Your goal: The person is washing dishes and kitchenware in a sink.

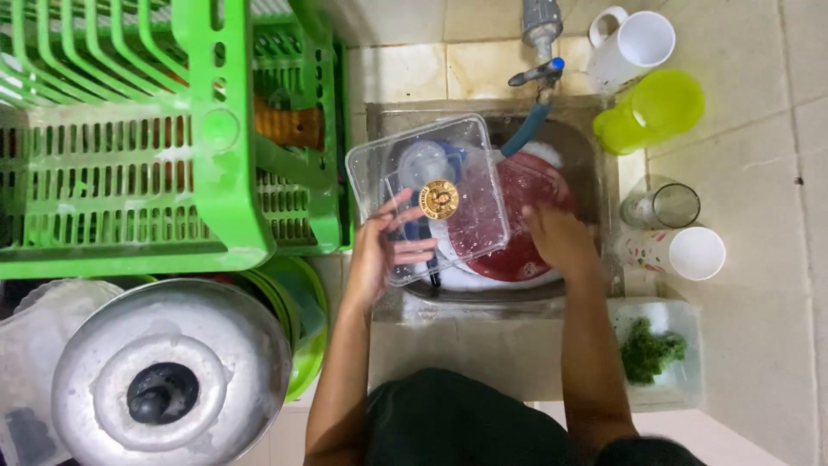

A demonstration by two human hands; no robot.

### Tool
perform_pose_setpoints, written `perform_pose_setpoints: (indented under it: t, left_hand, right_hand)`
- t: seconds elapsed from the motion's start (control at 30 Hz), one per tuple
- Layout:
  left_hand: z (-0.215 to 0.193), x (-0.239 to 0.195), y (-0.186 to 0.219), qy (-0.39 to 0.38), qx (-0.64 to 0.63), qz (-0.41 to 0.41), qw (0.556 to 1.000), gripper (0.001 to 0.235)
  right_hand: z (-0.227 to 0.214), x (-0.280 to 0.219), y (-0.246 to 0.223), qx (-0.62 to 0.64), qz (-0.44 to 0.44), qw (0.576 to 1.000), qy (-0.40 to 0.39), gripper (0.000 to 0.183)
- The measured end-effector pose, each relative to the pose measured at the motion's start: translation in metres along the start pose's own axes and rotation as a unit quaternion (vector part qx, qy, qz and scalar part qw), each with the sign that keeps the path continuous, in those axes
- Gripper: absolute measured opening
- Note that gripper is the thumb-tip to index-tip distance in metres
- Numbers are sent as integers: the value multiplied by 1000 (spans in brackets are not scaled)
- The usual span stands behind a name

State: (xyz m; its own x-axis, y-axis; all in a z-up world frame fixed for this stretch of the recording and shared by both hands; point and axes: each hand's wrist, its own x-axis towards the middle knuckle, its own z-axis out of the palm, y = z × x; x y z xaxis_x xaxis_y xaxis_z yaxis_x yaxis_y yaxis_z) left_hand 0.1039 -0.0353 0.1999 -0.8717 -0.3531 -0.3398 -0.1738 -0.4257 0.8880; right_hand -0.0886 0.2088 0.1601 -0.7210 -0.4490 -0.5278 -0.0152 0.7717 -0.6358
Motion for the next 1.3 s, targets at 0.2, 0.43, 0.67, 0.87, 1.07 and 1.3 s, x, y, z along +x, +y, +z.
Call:
perform_pose_setpoints:
  t: [0.2, 0.43, 0.67, 0.87, 1.07, 1.3]
  left_hand:
    - [27, -8, -14, -21, -103, 4, 994, 81]
    - [21, 1, -38, -22, -134, 20, 990, 59]
    - [42, 9, -31, 24, -60, 5, 998, 54]
    - [67, -3, 10, -42, -85, 93, 991, 53]
    - [109, -31, 118, -40, 30, 275, 960, 41]
    - [167, -49, 262, -41, 152, 510, 846, 17]
  right_hand:
    - [97, 63, 205, 69, -286, 953, -76, 53]
    - [22, -105, -30, 486, -154, 860, 7, 59]
    - [1, -134, -64, 99, -386, 885, 240, 52]
    - [-29, -159, -107, 276, -298, 900, 156, 46]
    - [-129, -206, -182, 108, -462, 762, 441, 42]
    - [-271, -222, -316, 37, -591, 603, 534, 41]
